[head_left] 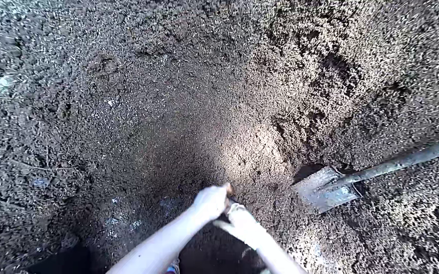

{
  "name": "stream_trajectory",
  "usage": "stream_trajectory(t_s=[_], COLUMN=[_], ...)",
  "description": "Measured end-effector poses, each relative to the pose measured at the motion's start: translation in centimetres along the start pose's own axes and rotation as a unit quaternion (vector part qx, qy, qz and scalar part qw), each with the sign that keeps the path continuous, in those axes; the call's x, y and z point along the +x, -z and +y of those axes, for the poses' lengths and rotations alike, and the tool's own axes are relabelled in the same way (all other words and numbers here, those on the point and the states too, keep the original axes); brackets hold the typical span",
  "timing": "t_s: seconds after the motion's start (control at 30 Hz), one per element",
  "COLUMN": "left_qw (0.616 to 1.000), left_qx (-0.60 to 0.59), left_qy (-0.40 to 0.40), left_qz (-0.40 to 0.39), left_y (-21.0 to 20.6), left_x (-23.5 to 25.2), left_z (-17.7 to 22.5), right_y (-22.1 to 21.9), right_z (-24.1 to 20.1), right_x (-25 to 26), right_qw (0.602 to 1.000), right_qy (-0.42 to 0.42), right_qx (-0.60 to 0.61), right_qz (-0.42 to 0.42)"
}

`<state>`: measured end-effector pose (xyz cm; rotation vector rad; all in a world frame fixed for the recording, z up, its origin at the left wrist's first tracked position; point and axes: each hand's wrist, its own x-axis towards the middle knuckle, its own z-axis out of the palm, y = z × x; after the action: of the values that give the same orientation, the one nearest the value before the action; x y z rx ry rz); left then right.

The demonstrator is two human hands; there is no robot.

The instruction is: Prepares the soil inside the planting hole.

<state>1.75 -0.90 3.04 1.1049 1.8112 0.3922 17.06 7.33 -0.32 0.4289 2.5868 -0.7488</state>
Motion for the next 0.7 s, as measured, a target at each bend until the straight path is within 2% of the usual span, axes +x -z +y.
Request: stream_trajectory(t_s=[0.07,0.17,0.2,0.23,0.33,0.37,0.43,0.5,0.57,0.63,0.7], left_qw=[0.994,0.988,0.99,0.991,0.99,0.988,0.984,0.988,0.983,0.959,0.942], left_qx=[0.081,0.11,0.093,0.073,0.059,0.076,0.111,0.136,0.169,0.223,0.239], left_qy=[0.07,0.107,0.109,0.109,0.125,0.136,0.135,0.066,-0.056,-0.168,-0.226], left_qz=[-0.021,-0.029,-0.018,-0.006,0.003,-0.007,-0.03,-0.026,-0.033,-0.052,-0.059], left_y=[1.7,0.3,0.0,0.1,1.5,1.4,0.4,-0.6,-1.7,-2.8,-3.2], left_x=[0.3,3.1,3.3,2.9,0.6,0.3,0.9,2.0,3.5,4.8,4.8], left_z=[0.1,-1.0,-1.3,-1.5,-2.0,-2.2,-2.4,-2.3,-2.3,-2.7,-2.9], right_y=[1.6,2.2,2.1,2.1,0.1,-0.9,-2.2,-2.5,-2.8,-3.1,-3.0], right_z=[0.2,0.9,1.2,1.4,2.0,2.3,2.5,2.5,2.5,2.8,2.3], right_x=[-0.2,0.7,0.7,0.3,-1.8,-2.3,-2.9,-2.8,-2.7,-3.1,-4.0], right_qw=[0.996,0.988,0.986,0.986,0.956,0.947,0.961,0.973,0.966,0.959,0.959], right_qy=[0.063,0.029,0.017,0.012,0.052,0.051,0.026,0.019,0.039,0.039,0.004], right_qx=[-0.067,-0.145,-0.159,-0.166,-0.159,-0.157,-0.147,-0.137,-0.149,-0.159,-0.157], right_qz=[0.019,-0.053,-0.04,0.002,0.24,0.275,0.234,0.183,0.208,0.233,0.236])
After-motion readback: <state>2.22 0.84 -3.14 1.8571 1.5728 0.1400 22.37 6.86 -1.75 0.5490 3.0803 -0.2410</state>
